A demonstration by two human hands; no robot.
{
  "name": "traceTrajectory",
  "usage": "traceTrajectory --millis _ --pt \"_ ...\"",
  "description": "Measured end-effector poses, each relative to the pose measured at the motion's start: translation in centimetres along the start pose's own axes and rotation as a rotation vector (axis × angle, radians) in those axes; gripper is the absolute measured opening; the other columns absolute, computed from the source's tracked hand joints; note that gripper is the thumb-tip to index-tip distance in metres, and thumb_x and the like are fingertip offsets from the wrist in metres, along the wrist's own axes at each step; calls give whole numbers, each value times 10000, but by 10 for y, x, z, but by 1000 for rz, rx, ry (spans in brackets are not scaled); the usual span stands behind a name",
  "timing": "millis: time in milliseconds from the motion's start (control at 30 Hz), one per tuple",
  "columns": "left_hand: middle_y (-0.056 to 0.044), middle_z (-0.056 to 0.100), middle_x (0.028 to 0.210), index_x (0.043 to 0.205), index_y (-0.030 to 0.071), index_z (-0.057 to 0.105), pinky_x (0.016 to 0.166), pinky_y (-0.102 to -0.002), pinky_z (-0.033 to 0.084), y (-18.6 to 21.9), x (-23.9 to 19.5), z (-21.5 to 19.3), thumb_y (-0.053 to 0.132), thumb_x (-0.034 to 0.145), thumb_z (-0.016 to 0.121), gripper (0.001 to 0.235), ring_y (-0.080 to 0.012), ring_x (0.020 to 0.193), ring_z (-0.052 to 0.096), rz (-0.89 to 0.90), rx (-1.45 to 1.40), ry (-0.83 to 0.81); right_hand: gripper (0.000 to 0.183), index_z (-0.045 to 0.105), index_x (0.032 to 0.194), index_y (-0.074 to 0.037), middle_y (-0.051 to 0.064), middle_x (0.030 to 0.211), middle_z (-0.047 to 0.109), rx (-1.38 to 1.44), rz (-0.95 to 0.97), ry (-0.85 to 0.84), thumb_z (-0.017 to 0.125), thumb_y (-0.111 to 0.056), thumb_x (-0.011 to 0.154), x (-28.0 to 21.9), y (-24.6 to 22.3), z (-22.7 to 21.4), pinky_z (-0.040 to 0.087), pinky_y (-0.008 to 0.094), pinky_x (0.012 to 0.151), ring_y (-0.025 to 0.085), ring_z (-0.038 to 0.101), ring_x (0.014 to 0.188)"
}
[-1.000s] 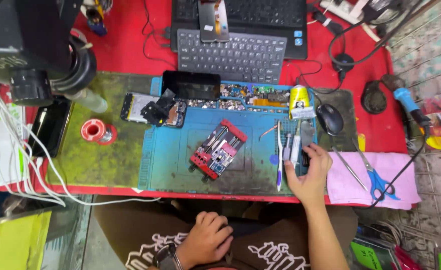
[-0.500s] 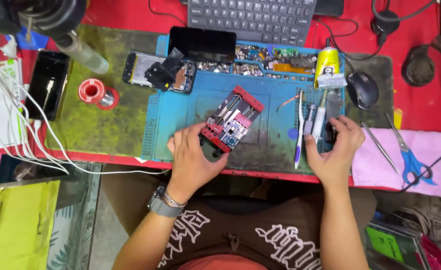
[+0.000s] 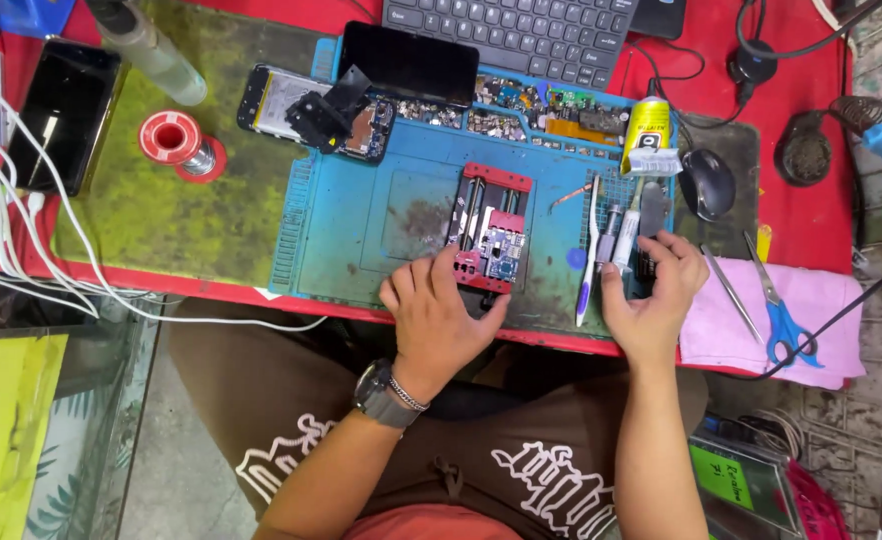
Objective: The person places a small electronic component on a workbench and secures it in a red clamp. They then use a metal tool to carefully manipulate and adjust parts on the component's circuit board.
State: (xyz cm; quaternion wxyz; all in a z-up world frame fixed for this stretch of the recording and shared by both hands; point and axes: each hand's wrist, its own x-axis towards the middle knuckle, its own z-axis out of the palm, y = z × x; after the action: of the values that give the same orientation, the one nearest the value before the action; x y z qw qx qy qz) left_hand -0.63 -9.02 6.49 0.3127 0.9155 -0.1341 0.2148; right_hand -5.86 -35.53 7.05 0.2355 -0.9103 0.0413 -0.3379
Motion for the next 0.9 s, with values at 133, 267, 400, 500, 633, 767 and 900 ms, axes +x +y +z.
traceTrajectory --millis 133,267,400,500,633,767,900 --pt "-142 565 1054 1390 42 520 944 -530 343 -13 10 -25 623 597 886 1049 -365 982 529 12 -119 -95 445 654 1234 -13 193 1316 536 -10 -83 -7 832 -188 866 6 -30 -7 330 550 1146 422 444 1270" --pt "-129 614 1124 1336 74 609 969 -526 333 -44 29 -42 532 631 886 885 -368 1092 530 73 -156 -326 702 582 1402 -1 200 1369 601 81 -165 -226 847 -235 796 9 -81 -1 273 576 1184 430 490 1316" --pt "-53 624 1073 1102 137 759 971 -491 330 -63 50 -39 512 684 879 574 -312 1095 524 214 -190 -391 876 469 1498 67 222 1395 619 93 -108 -469 866 -186 759 9 -87 19 157 594 1234 422 483 1370" --pt "-9 645 1015 1014 183 780 953 -465 347 -68 49 -33 530 772 837 427 -269 1058 562 215 -226 -351 838 478 1470 99 233 1355 648 198 -64 -478 856 -115 753 16 -95 24 188 595 1240 425 520 1355" --pt "19 661 980 985 213 791 921 -445 355 -71 48 -30 492 789 835 344 -245 1023 583 229 -237 -321 737 515 1424 119 250 1286 675 243 -55 -440 836 -67 787 11 -96 35 258 610 1225 435 566 1311" --pt "13 665 971 1003 192 785 920 -445 351 -72 48 -32 448 814 819 320 -249 1021 593 272 -229 -315 725 519 1421 125 247 1266 686 285 -71 -415 837 -45 792 7 -89 39 337 612 1196 439 583 1292" --pt "8 667 983 1020 178 779 924 -450 354 -77 46 -28 432 855 795 303 -255 1040 594 292 -228 -305 701 520 1407 139 250 1255 693 311 -97 -404 830 -38 804 12 -90 43 389 614 1167 449 599 1264"
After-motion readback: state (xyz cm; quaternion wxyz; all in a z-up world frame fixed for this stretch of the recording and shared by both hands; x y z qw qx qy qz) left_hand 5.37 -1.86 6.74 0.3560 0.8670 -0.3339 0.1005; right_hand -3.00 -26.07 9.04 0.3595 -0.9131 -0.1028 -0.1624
